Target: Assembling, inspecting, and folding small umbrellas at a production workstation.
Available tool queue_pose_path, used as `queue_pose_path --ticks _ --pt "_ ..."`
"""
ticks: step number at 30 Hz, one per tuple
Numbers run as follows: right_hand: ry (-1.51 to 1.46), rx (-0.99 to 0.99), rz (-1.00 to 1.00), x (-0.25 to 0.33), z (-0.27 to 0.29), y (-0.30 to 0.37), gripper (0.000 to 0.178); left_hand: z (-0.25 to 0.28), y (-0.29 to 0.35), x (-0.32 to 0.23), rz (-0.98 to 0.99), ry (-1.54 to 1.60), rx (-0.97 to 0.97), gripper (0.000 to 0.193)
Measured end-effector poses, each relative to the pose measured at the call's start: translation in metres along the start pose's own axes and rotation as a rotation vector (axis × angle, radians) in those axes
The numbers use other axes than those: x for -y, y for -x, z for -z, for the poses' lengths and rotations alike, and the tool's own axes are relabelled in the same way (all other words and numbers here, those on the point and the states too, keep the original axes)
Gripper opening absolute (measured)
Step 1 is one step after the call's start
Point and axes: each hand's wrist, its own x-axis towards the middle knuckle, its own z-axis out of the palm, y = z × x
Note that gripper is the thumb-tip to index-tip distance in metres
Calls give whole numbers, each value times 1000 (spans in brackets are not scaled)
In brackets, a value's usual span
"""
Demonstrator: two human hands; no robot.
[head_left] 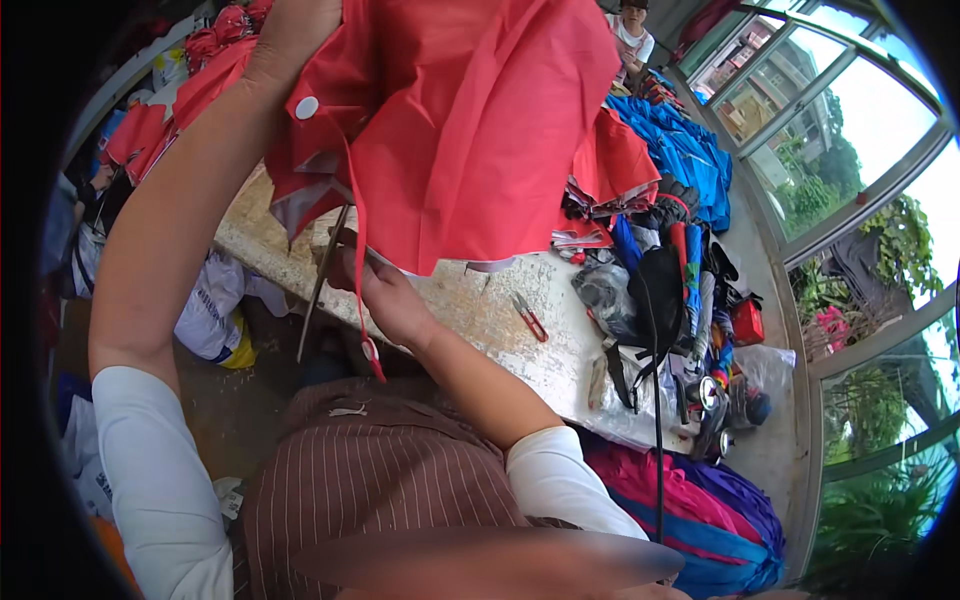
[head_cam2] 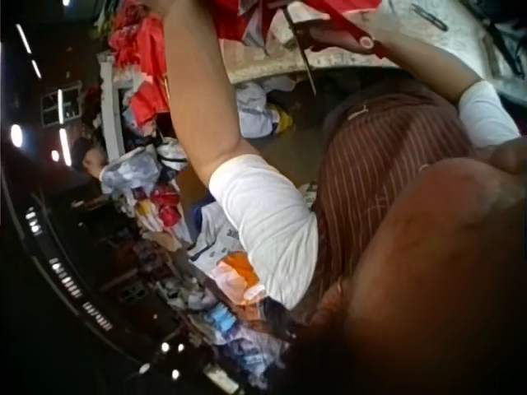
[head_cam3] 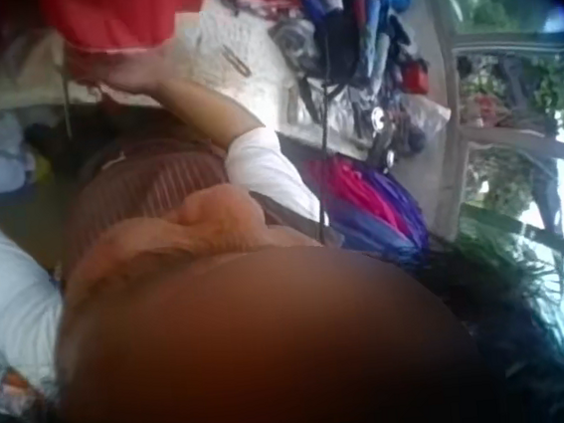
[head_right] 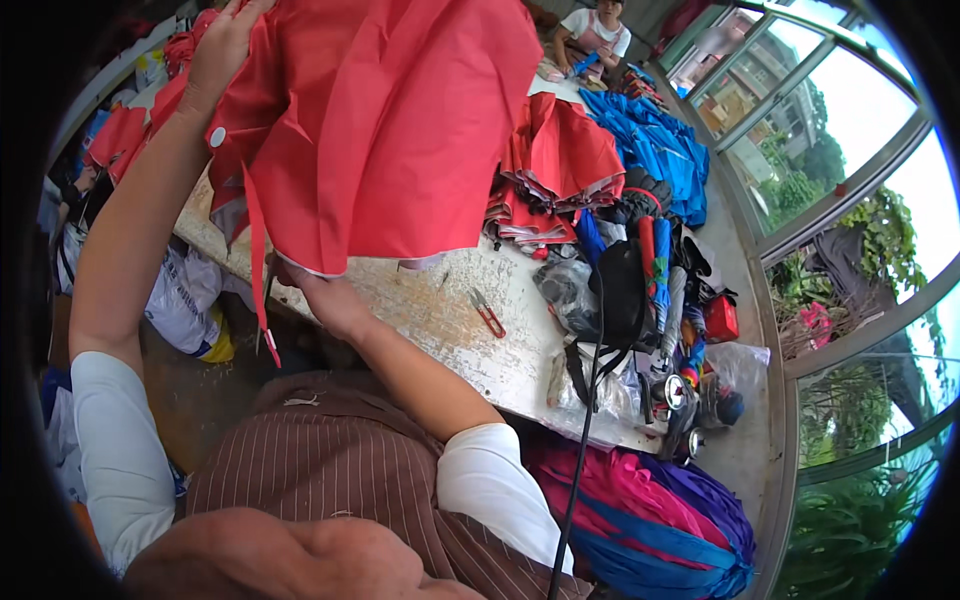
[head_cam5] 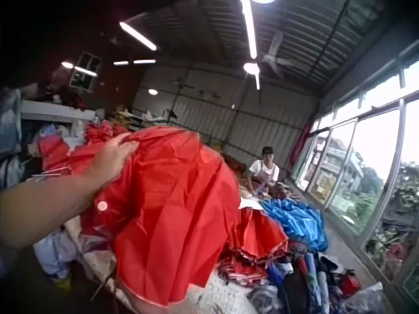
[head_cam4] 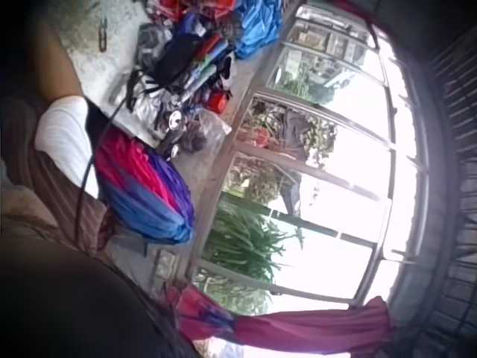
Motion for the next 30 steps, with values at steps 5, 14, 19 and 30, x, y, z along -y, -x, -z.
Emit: queue_pose_path --ticks 5,14,19,30 --pt "1032 -378 536 29 20 5 31 2 49 -25 -990 -665 218 39" --pt "-296 -292 420 131 38 -23 17 8 240 -16 1047 734 797 33" --pt "-249 -435 453 208 84 -63 22 7 221 -62 1057 826 746 24" --pt "-48 -138 349 168 22 -83 29 75 229 -61 1035 567 640 22"
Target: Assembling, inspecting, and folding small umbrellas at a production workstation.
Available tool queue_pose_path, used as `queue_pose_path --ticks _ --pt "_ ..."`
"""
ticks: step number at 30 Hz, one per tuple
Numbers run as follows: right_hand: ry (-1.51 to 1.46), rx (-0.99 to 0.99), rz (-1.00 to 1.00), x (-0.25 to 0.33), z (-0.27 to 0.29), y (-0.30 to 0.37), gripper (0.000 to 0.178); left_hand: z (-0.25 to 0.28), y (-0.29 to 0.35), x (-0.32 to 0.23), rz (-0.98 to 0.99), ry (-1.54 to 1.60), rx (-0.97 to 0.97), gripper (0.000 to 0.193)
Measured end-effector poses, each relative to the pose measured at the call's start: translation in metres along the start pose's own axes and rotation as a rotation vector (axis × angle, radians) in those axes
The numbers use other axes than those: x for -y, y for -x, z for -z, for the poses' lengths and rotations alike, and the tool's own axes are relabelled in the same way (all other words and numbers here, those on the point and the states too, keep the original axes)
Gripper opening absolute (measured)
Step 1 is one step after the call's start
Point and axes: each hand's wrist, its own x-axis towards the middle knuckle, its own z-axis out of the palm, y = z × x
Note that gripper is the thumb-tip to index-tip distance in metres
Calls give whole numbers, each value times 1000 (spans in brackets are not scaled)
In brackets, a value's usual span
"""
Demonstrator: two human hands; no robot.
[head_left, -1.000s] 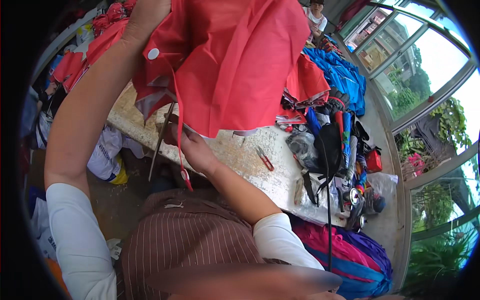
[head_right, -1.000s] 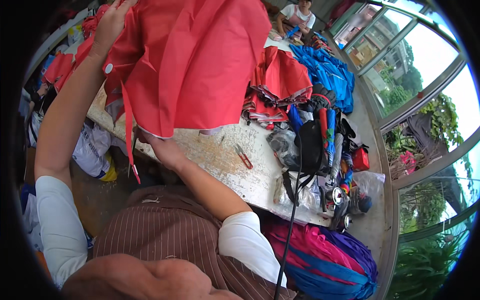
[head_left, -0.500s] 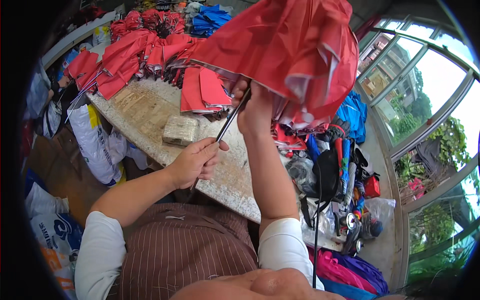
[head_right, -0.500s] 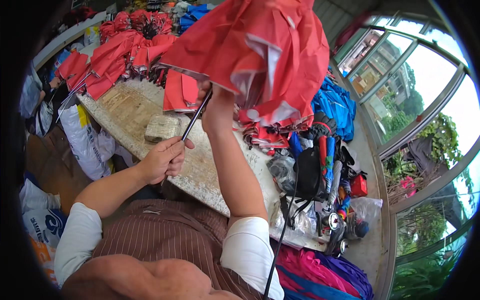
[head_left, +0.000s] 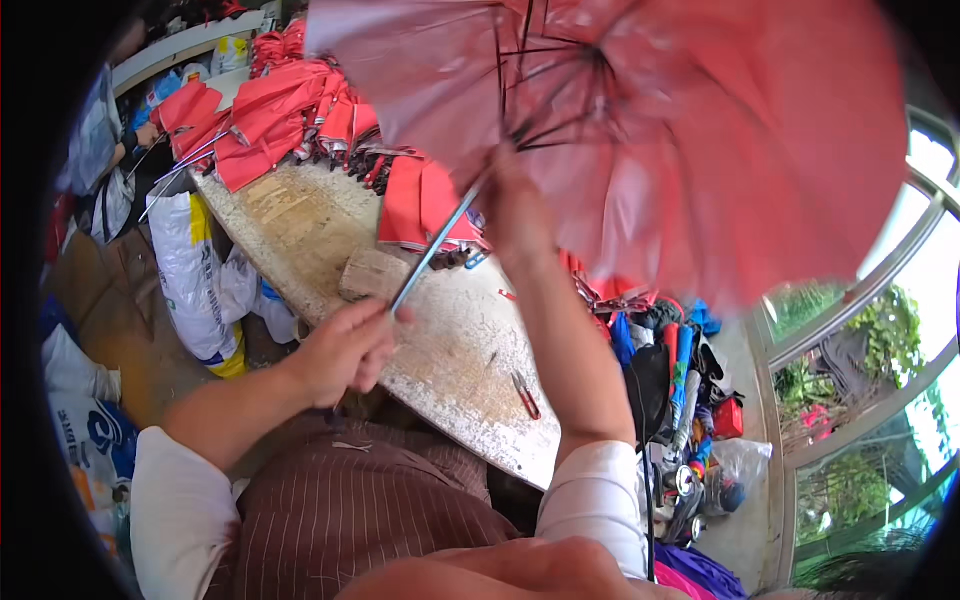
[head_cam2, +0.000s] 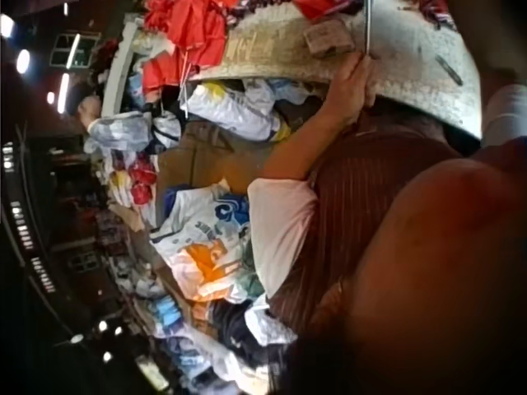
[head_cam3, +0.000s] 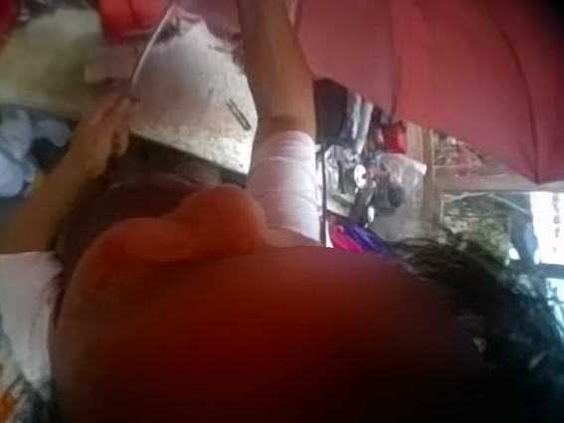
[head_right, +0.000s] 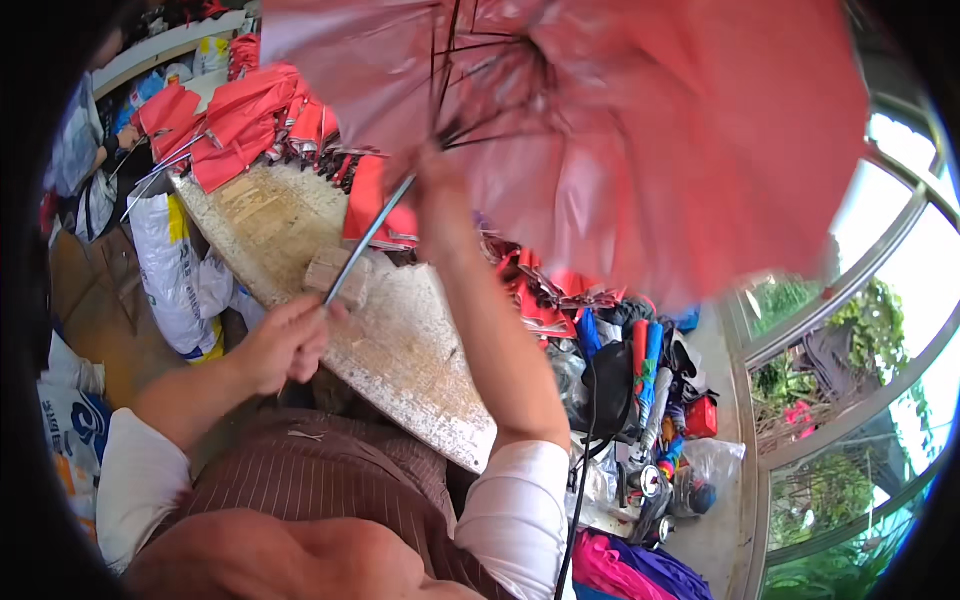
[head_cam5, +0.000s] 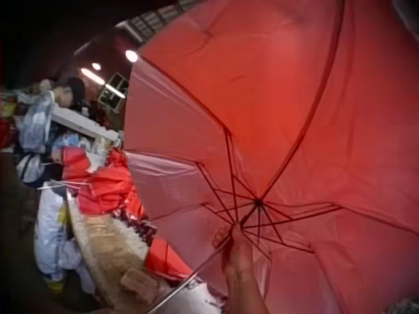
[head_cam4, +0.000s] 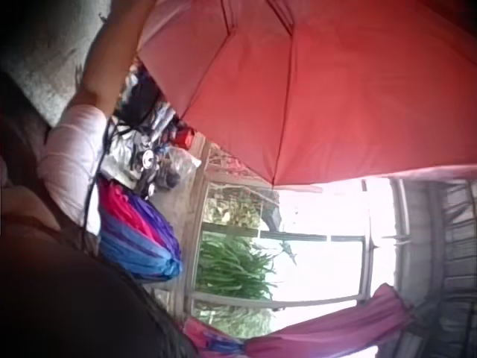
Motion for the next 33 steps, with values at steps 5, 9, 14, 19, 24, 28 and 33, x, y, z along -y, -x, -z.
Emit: queue_pose_path --ticks 5,9,14,19,24,28,33 --pt "-475 233 -201 -25 -24 31 36 8 -4 -23 2 249 170 21" --pt "-510 168 -341 -69 -15 52 39 12 -10 -8 23 426 358 21" --pt "-204 58 -755 -154 11 128 45 42 -45 39 40 684 175 26" --pt "-9 90 -1020 -191 73 195 37 52 -50 49 33 703 123 29" --pt "-81 -160 -927 -181 133 213 34 61 -50 56 6 803 161 24" --pt "-84 -262 -843 -178 161 216 37 62 -40 59 -9 804 242 27" --pt "-51 -347 -690 -167 153 196 55 64 -25 56 55 731 260 32"
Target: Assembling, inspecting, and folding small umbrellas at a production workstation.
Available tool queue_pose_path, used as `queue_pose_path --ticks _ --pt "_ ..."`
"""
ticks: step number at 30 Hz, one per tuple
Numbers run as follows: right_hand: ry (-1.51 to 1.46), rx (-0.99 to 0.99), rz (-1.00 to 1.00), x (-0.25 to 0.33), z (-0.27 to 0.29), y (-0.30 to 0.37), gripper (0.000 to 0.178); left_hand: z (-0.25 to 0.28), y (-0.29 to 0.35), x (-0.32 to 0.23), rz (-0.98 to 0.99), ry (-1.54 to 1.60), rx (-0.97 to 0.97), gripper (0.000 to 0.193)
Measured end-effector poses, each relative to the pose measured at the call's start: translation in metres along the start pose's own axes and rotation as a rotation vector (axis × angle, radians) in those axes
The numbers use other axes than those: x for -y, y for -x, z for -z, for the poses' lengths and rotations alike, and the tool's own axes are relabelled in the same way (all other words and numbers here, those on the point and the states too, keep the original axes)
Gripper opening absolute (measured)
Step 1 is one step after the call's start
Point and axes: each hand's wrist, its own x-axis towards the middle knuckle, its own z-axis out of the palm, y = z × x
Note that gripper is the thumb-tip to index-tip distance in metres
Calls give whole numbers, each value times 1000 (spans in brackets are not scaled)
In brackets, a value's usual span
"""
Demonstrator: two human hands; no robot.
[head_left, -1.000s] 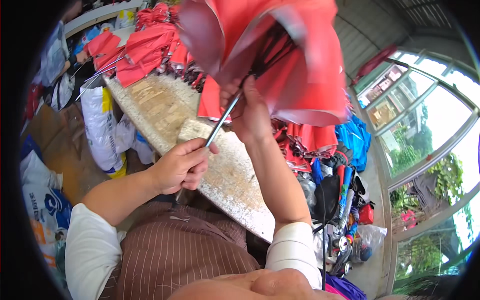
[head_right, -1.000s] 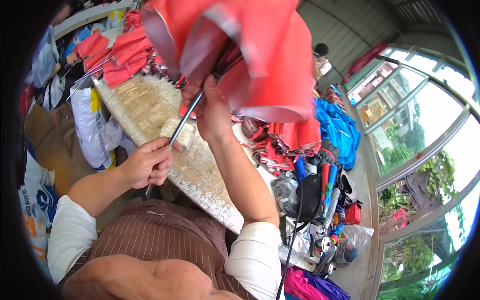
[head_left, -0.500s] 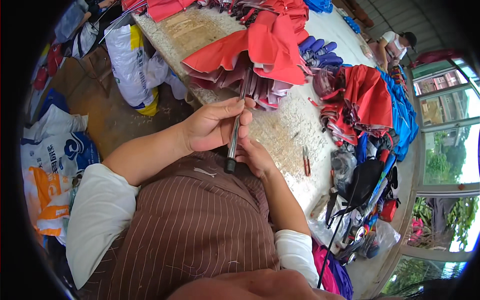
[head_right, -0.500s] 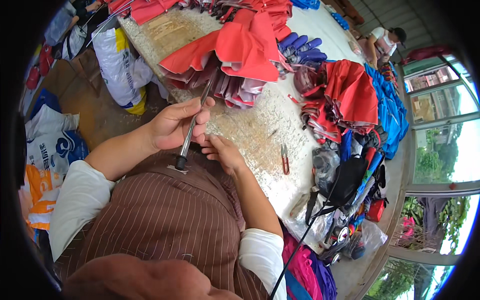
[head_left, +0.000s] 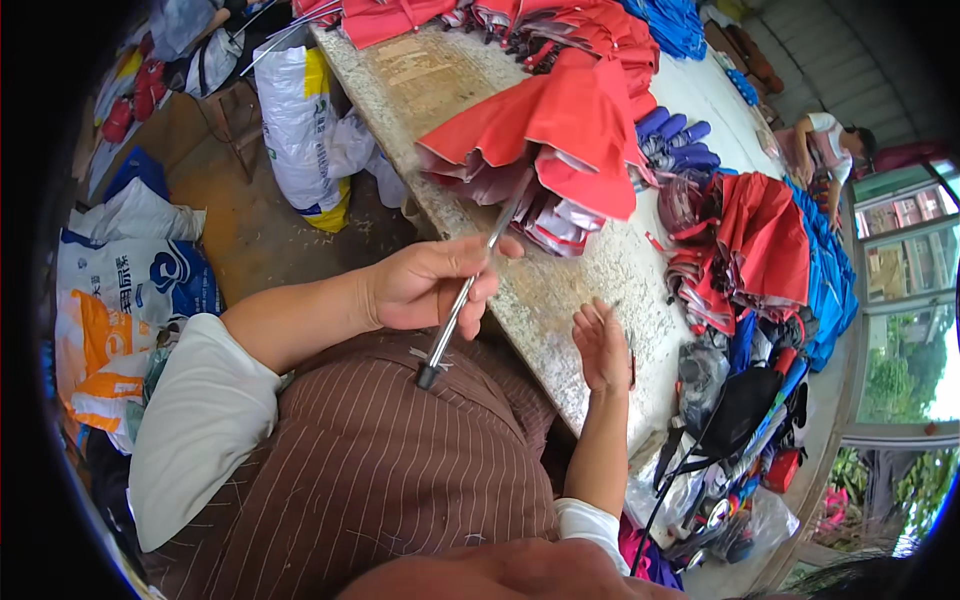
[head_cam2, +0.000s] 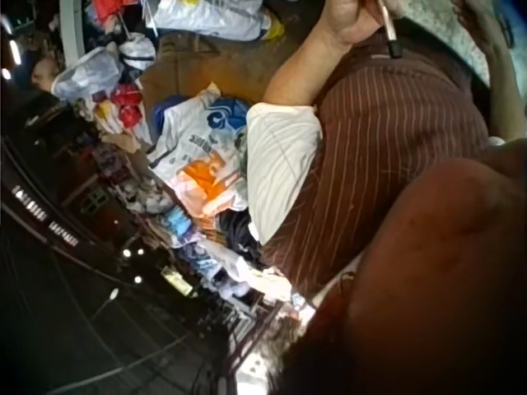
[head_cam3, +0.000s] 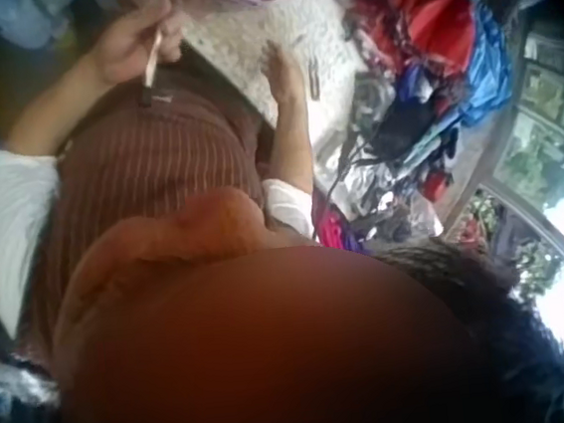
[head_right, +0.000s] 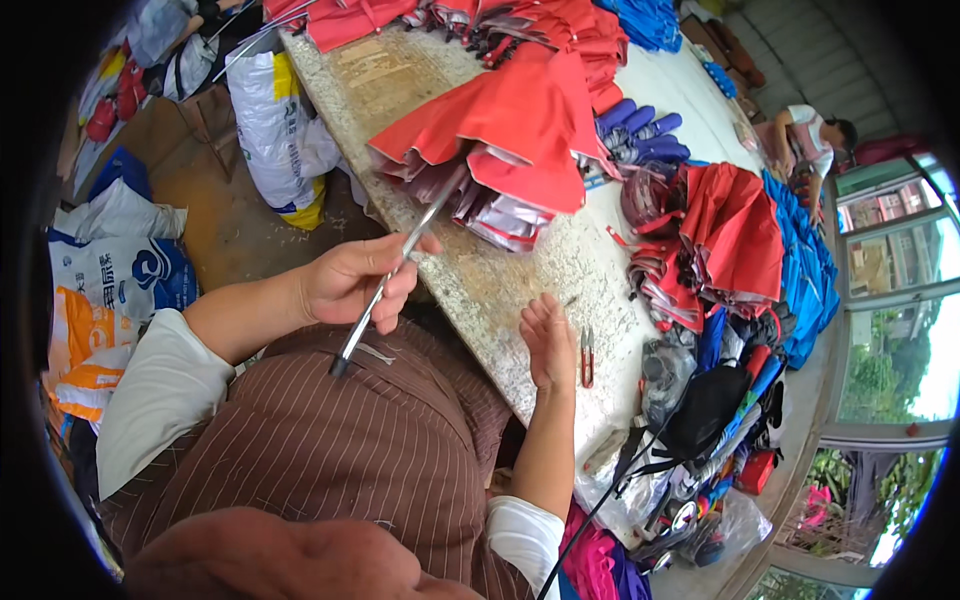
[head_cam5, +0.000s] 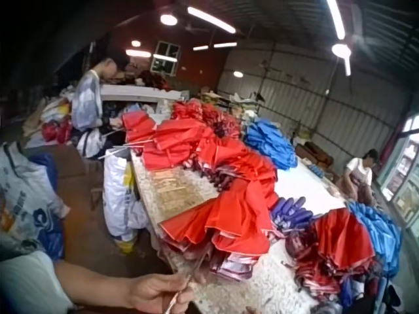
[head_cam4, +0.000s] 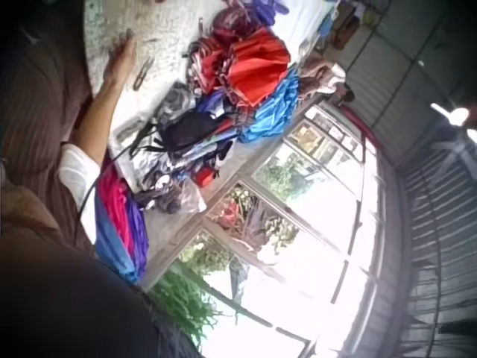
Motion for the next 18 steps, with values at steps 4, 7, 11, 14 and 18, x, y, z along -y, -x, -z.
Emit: queue_pose_path --ticks 4,7,11,14,18 --pt "-361 123 95 41 16 -43 68 -8 5 11 240 -199 -52 37" --pt "4 729 781 120 -4 -64 65 21 -11 28 445 -108 143 40" --pt "-338 -52 541 254 -63 -30 39 29 -22 13 330 -826 165 42" --pt "-136 13 1018 337 -86 42 49 56 -5 -7 -258 -1945 -193 44" --pt "32 -256 1363 339 -107 65 45 84 -7 -23 -273 -1806 -493 42"
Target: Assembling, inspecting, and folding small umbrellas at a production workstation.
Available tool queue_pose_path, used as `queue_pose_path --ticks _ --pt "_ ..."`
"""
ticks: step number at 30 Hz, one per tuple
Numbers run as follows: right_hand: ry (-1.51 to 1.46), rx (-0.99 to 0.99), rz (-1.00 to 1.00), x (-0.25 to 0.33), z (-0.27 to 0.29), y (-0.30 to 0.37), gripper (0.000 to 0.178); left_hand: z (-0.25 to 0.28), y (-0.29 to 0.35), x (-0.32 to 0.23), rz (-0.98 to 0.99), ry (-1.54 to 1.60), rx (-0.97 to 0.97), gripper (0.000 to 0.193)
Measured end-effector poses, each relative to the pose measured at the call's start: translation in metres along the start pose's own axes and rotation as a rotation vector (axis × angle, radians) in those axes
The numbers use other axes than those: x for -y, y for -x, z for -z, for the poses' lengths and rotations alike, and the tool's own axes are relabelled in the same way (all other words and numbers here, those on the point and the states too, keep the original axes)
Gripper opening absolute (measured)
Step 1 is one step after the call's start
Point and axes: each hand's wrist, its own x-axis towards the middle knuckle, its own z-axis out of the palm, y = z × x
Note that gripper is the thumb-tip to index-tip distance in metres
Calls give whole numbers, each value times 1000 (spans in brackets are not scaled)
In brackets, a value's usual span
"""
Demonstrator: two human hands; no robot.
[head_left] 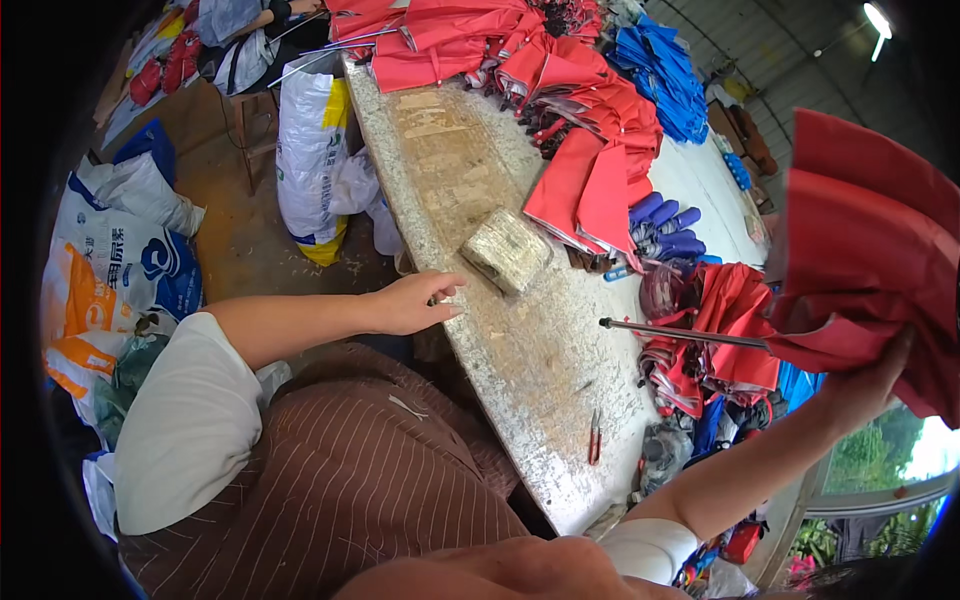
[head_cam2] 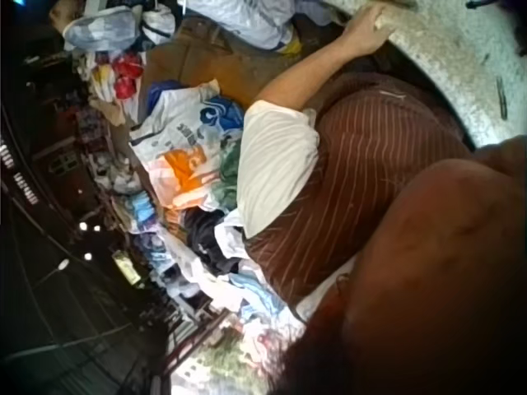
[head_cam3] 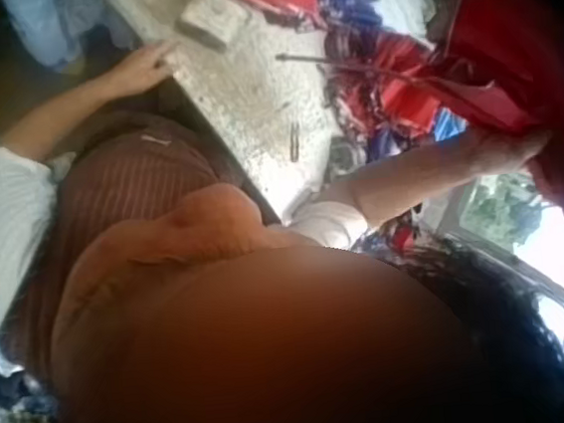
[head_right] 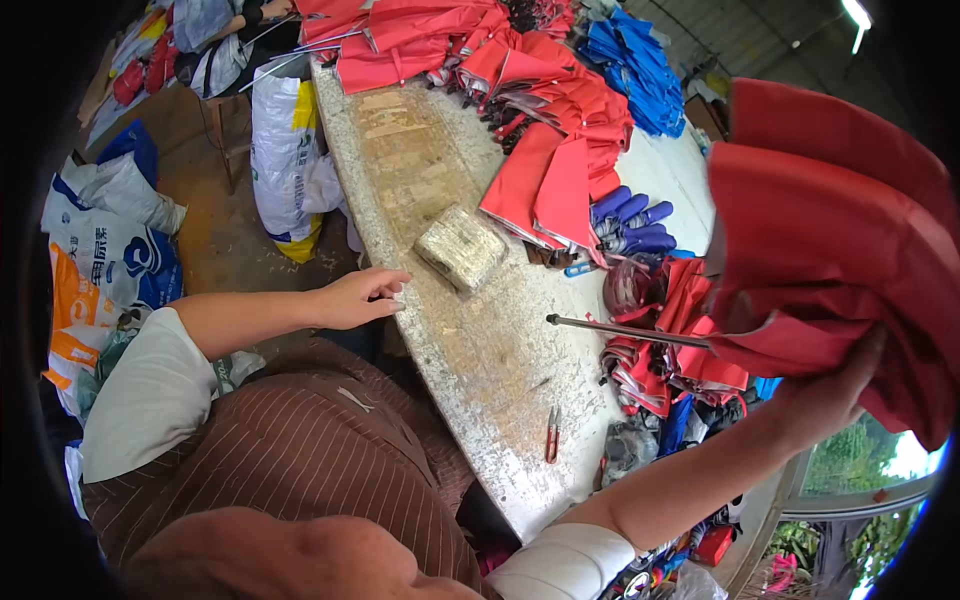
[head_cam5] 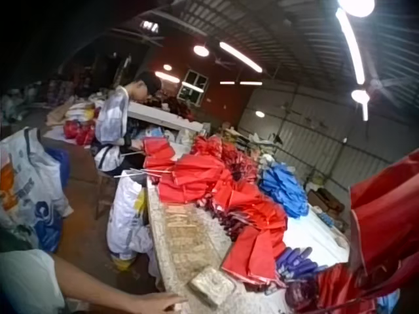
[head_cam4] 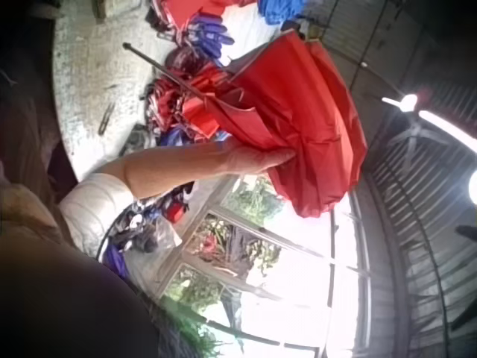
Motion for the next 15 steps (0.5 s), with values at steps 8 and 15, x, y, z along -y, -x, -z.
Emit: queue_pose_path --ticks 8,15 --pt "389 284 -236 -250 72 197 66 -33 -72 1 45 175 208 27" --pt "885 166 -40 -227 125 -21 72 -78 -243 -8 -560 -332 222 13"
